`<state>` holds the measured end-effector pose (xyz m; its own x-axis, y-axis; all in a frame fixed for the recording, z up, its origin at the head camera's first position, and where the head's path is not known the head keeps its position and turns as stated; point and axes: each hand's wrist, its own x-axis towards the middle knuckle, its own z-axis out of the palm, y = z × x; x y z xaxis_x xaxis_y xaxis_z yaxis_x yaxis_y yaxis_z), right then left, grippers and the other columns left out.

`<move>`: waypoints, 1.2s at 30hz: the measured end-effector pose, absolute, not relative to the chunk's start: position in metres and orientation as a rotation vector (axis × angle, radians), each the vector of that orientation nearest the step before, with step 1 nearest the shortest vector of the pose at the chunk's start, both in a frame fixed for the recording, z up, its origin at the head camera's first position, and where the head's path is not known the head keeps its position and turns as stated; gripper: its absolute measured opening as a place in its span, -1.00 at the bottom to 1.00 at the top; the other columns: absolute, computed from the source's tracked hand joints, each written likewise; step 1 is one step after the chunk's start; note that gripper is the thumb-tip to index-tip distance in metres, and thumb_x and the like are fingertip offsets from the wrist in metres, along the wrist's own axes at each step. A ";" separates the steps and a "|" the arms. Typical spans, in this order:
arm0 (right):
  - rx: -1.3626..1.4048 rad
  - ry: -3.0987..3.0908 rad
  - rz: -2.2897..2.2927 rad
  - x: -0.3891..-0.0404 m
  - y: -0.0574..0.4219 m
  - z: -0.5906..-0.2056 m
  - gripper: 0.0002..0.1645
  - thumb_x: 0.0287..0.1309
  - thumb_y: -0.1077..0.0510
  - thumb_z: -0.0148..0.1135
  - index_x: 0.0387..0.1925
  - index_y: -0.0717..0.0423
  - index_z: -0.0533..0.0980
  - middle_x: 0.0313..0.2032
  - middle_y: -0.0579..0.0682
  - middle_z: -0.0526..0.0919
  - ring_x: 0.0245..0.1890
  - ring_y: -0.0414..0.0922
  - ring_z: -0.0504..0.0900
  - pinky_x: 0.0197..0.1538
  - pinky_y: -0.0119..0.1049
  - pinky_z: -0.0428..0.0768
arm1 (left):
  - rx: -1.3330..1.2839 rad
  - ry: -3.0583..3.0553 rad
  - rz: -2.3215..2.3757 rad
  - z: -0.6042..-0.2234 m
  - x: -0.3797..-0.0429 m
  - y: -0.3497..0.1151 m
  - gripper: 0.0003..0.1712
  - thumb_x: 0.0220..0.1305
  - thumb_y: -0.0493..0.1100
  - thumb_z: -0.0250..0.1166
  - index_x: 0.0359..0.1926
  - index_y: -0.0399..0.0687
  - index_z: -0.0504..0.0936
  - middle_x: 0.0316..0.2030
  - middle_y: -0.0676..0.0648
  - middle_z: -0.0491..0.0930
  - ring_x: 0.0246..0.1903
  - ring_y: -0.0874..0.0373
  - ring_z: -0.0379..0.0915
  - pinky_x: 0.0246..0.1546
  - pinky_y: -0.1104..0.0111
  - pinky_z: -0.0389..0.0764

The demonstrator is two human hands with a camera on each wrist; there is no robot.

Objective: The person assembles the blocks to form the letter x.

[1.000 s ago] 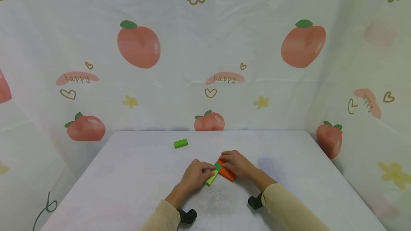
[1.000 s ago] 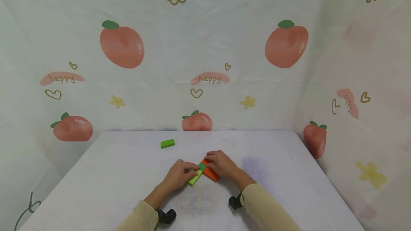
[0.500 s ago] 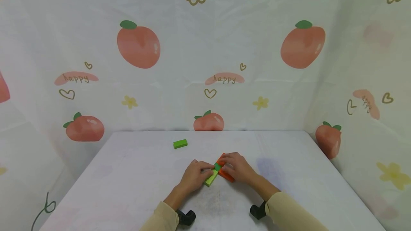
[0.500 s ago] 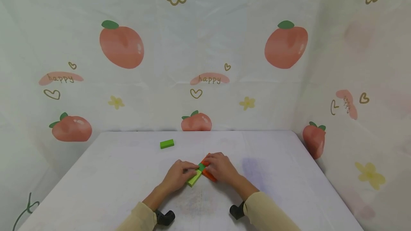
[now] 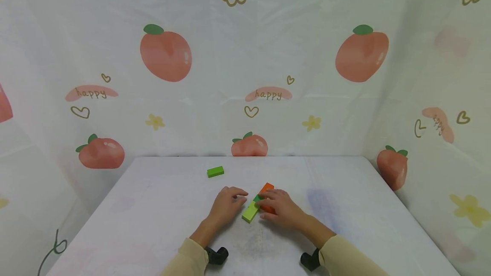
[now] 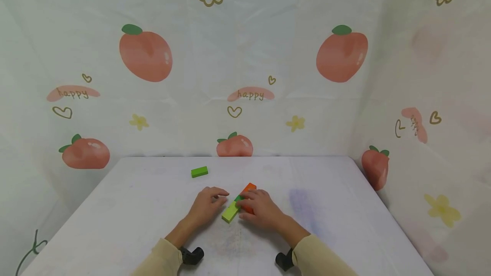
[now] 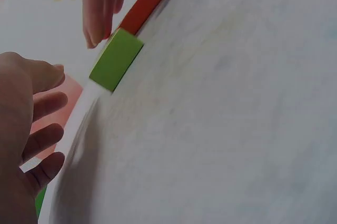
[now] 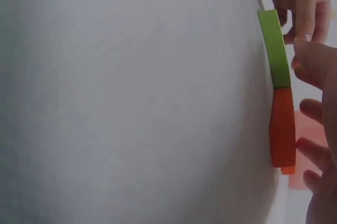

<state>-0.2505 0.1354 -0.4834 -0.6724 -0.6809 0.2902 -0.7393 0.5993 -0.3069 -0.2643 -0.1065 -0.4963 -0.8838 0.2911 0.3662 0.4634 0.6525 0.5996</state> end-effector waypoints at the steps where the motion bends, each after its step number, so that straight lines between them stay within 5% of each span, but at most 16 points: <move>1: 1.203 -2.682 0.613 -0.250 0.135 -0.483 -0.57 0.22 -0.07 0.29 0.10 -0.08 0.60 0.21 0.06 0.50 0.25 0.10 0.37 0.26 0.16 0.21 | -0.599 -2.636 -1.051 -0.497 -0.265 -0.108 -0.83 0.25 -0.15 0.33 -0.14 0.10 0.75 -0.21 0.14 0.67 -0.27 0.24 0.41 -0.23 0.29 0.48; 36: 1.288 -2.756 0.468 -0.248 0.135 -0.480 -0.50 0.22 -0.03 0.31 0.19 -0.09 0.55 0.26 0.04 0.46 0.33 0.14 0.27 0.31 0.08 0.21 | -0.411 -2.632 -0.837 -0.487 -0.298 -0.140 -0.86 0.21 -0.20 0.37 -0.20 0.03 0.76 -0.01 -0.03 0.64 0.06 -0.02 0.44 0.10 0.09 0.43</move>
<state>-0.2482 0.1352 -0.4795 -0.6479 -0.7391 0.1842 -0.7585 0.6039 -0.2450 -0.2983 -0.1403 -0.4873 -0.8975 0.1663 0.4085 0.3718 0.7836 0.4978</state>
